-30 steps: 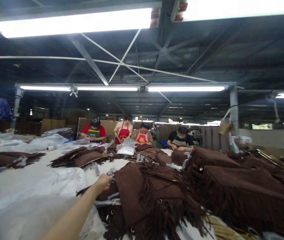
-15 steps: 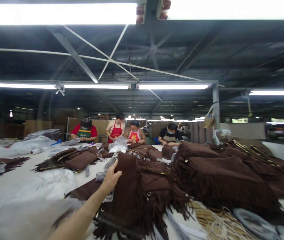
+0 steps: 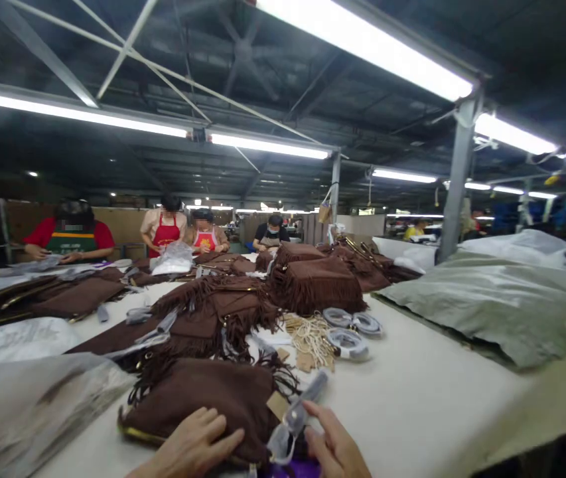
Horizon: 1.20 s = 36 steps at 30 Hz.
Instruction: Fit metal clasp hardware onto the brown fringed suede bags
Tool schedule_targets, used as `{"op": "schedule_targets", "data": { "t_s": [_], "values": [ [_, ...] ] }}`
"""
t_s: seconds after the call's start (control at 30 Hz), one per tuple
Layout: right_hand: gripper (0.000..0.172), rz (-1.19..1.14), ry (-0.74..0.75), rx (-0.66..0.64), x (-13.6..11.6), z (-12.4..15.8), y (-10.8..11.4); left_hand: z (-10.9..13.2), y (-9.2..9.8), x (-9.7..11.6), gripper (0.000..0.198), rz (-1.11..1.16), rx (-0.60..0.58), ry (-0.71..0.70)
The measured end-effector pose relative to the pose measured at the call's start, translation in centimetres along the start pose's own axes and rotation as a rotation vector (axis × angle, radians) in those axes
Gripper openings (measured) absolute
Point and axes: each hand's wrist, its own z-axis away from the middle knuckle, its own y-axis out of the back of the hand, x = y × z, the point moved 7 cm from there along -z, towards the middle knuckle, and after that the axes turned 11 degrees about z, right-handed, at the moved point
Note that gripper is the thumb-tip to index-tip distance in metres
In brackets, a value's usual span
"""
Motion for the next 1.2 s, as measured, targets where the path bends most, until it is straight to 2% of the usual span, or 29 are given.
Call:
{"op": "schedule_targets", "data": {
  "t_s": [0.07,0.13,0.2,0.27,0.4,0.53,0.63,0.7,0.77,0.87,0.97,1.07,1.2],
  "values": [
    [0.051,0.116,0.185,0.029,-2.8,0.6,0.0,0.9,-1.1,0.0,0.048,0.047,-0.027,0.138],
    [0.043,0.272,0.329,-0.035,-5.8,1.1,-0.5,1.2,-0.3,0.7,0.05,0.104,-0.039,0.243],
    [0.04,0.408,0.4,-0.149,-8.2,1.3,-1.4,0.9,0.9,2.3,0.039,0.193,-0.063,0.298],
    [0.039,0.522,0.428,-0.215,-9.7,1.2,-2.4,0.2,1.3,4.2,0.026,0.29,-0.118,0.375],
    [0.029,0.704,0.402,-0.205,-10.1,0.4,-4.3,-1.3,-0.6,6.3,0.041,0.347,-0.223,0.559],
    [0.029,0.828,0.411,-0.171,-8.6,-0.2,-5.6,-2.1,-1.5,6.4,0.027,0.32,-0.197,0.553],
    [0.028,0.832,0.469,-0.17,-7.7,-0.4,-5.6,-1.0,-0.3,4.7,0.022,0.287,-0.186,0.531],
    [0.023,0.828,0.487,-0.179,-7.0,-0.7,-5.4,0.8,1.4,2.2,0.02,0.244,-0.17,0.565],
    [0.019,0.828,0.498,-0.178,-6.2,-1.0,-4.9,3.4,3.2,-1.3,0.02,0.189,-0.15,0.637],
    [0.02,0.809,0.507,-0.158,-5.3,-1.4,-4.1,8.8,5.3,-7.2,0.02,0.102,-0.15,0.775],
    [0.019,0.805,0.508,-0.136,-4.6,-1.7,-3.5,13.6,5.7,-10.9,0.022,0.071,-0.195,0.849],
    [0.023,0.814,0.57,-0.081,-4.9,-1.7,-3.2,15.0,5.3,-10.8,0.023,0.075,-0.132,0.767],
    [0.041,0.741,0.776,0.006,-7.1,-1.0,-4.7,12.5,4.2,-7.1,0.033,0.141,0.083,0.592]
  ]
}}
